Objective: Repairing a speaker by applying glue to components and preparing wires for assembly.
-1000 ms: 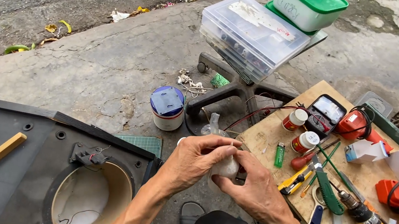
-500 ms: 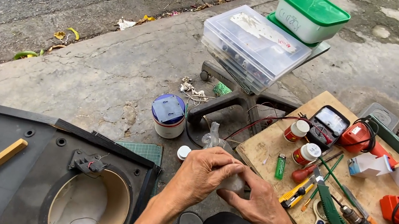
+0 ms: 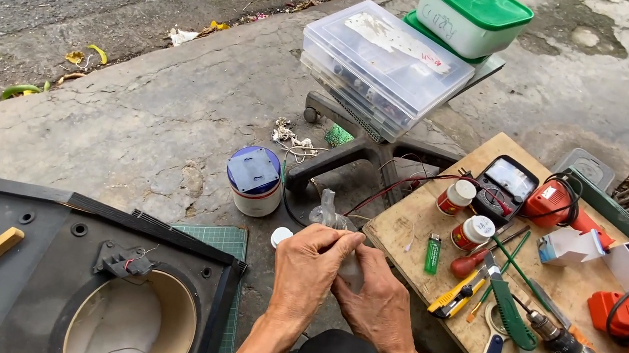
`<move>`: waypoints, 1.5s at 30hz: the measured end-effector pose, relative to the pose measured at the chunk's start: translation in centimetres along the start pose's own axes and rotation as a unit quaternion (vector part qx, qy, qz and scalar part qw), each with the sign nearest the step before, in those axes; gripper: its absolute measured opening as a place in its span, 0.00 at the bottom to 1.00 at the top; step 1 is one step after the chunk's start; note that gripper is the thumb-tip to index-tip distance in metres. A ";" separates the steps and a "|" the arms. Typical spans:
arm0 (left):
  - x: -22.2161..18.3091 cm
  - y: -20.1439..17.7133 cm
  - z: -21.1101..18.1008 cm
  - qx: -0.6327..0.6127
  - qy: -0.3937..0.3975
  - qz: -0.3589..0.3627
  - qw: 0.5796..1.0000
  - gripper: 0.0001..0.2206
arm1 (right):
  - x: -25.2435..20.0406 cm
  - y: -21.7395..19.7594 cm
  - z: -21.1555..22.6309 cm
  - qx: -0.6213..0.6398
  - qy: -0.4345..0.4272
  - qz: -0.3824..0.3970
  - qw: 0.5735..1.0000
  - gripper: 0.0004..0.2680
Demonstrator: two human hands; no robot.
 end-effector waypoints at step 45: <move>-0.8 0.4 -0.9 -0.058 -0.079 0.269 0.958 0.30 | 1.1 -5.3 0.3 0.230 0.180 0.092 0.952 0.35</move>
Point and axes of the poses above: each hand's wrist, its own x-axis towards the middle knuckle, its own y-axis out of the palm, z = x × y, the point moved 1 cm from there along x, towards the middle knuckle, and after that the axes turned 13 degrees about y, right-handed, at the moved point
